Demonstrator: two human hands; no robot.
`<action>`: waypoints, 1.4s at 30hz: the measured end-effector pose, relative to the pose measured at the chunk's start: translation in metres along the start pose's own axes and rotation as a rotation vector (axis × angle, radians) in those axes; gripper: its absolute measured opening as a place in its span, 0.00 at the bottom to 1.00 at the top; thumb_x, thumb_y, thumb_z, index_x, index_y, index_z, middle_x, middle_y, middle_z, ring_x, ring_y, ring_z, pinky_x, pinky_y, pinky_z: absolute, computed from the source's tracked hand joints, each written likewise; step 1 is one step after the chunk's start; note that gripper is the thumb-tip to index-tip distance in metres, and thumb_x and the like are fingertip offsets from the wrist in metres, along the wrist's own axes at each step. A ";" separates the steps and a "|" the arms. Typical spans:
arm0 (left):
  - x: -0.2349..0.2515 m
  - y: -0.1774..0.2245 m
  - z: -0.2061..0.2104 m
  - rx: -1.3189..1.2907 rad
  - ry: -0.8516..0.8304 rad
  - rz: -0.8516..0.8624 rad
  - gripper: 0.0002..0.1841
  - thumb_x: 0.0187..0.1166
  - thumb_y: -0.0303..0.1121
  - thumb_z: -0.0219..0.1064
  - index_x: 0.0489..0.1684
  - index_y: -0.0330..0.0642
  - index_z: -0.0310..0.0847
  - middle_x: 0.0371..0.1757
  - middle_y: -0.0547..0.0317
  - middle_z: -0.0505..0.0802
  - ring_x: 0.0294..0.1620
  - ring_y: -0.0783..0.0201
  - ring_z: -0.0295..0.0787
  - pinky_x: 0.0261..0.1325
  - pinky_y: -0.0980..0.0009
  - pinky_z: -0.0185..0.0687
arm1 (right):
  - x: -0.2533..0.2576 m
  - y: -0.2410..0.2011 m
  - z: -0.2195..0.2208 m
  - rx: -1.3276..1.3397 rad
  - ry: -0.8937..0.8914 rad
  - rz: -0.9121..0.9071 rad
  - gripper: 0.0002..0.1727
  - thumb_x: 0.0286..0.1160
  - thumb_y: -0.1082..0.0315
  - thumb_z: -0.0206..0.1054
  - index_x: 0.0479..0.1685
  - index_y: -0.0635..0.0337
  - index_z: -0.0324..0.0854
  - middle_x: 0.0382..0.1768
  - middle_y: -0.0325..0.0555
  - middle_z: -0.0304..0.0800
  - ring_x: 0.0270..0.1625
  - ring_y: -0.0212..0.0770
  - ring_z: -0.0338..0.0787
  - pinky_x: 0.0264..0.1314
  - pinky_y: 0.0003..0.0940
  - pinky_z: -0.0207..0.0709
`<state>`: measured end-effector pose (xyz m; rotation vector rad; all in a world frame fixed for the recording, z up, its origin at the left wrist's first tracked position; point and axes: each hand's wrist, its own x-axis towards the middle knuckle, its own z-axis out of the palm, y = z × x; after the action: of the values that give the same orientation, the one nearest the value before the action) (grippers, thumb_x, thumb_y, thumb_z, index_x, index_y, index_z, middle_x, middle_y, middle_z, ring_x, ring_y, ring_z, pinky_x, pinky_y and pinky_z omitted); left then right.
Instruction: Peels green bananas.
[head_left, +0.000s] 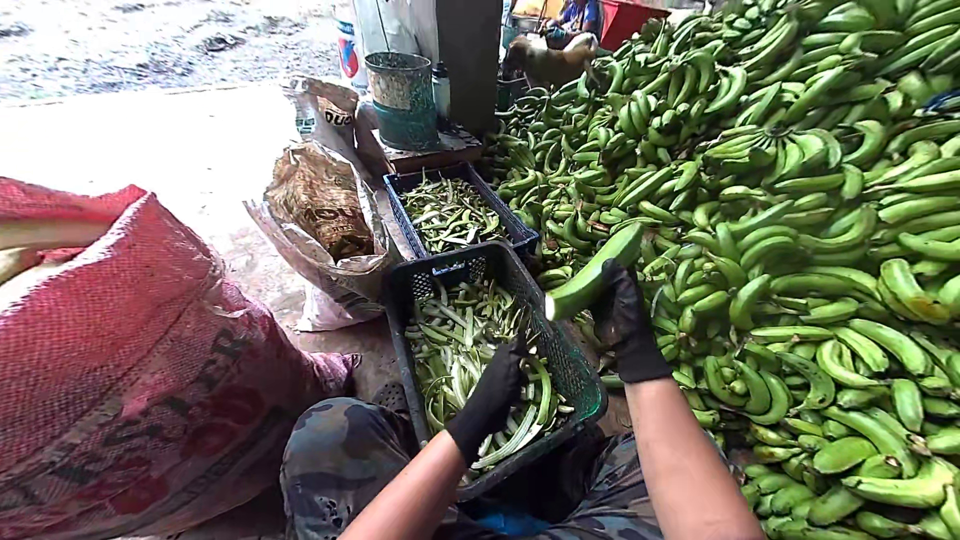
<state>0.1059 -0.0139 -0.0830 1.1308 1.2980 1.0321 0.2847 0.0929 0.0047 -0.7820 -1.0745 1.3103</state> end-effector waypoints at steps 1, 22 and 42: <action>-0.004 0.006 -0.004 0.009 -0.003 0.041 0.26 0.94 0.51 0.42 0.80 0.45 0.67 0.45 0.56 0.84 0.32 0.67 0.80 0.34 0.66 0.80 | 0.001 0.003 -0.006 -0.003 0.003 0.022 0.31 0.77 0.38 0.62 0.75 0.41 0.66 0.46 0.38 0.87 0.43 0.36 0.90 0.45 0.40 0.88; 0.030 0.080 -0.086 0.537 0.447 0.367 0.25 0.90 0.53 0.53 0.73 0.46 0.77 0.58 0.45 0.90 0.58 0.49 0.89 0.63 0.43 0.81 | -0.054 0.080 0.014 0.034 -0.245 0.301 0.41 0.70 0.23 0.58 0.61 0.53 0.77 0.31 0.43 0.88 0.28 0.39 0.88 0.32 0.40 0.88; 0.014 0.059 -0.074 0.402 0.229 0.401 0.26 0.88 0.58 0.53 0.71 0.51 0.79 0.46 0.54 0.91 0.43 0.59 0.88 0.49 0.52 0.86 | -0.042 0.087 0.004 0.272 -0.302 0.313 0.32 0.81 0.32 0.51 0.64 0.47 0.82 0.45 0.46 0.93 0.36 0.40 0.92 0.37 0.40 0.89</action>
<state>0.0358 0.0127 -0.0238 1.6642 1.5424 1.2533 0.2519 0.0633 -0.0817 -0.5719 -1.0030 1.8429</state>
